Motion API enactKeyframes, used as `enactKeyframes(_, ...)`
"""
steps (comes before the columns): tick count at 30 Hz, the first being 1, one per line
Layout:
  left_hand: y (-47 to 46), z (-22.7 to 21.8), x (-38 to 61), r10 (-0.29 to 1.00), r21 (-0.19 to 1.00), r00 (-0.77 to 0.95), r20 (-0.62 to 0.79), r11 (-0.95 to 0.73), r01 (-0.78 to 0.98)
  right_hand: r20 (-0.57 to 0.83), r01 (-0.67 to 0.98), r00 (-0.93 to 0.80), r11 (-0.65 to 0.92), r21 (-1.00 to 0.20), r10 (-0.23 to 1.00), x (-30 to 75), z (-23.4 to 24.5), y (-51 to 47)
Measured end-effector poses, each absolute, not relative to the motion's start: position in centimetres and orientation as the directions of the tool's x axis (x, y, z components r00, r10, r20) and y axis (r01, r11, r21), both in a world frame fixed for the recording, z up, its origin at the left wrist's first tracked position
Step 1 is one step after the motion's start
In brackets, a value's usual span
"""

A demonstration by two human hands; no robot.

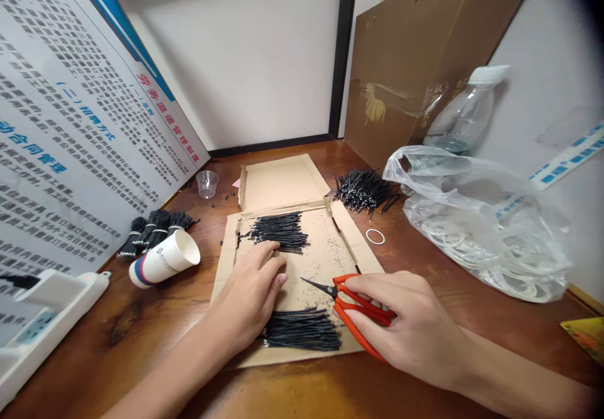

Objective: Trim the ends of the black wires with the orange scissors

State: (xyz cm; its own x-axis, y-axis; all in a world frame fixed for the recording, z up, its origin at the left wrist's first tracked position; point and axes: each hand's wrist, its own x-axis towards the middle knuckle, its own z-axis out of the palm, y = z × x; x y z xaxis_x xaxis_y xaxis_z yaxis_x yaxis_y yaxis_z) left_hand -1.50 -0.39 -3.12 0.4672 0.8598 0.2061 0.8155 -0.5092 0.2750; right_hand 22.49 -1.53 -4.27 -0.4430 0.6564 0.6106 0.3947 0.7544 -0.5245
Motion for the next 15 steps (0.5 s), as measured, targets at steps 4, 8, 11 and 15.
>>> enactKeyframes(4, -0.3, -3.54, -1.68, 0.85, 0.228, 0.476, 0.224, -0.521, 0.823, 0.599, 0.402, -0.449, 0.748, -0.527, 0.663, 22.45, -4.2, -1.49)
enactKeyframes(8, -0.3, -3.42, -1.72, 0.846, 0.208, 0.485, 0.221, -0.526, 0.824, 0.6, 0.395, -0.448, 0.749, -0.532, 0.662, 22.44, -4.1, -1.49)
enactKeyframes(11, -0.35, -3.1, -1.58, 0.855, 0.208, 0.48, 0.195, -0.514, 0.832, 0.605, 0.39, -0.444, 0.75, -0.534, 0.661, 22.45, -4.14, -1.48)
enactKeyframes(15, -0.42, -2.81, -1.36, 0.868, 0.21, 0.466, 0.173, -0.494, 0.843, 0.608, 0.388, -0.442, 0.752, -0.533, 0.659, 22.46, -4.2, -1.45)
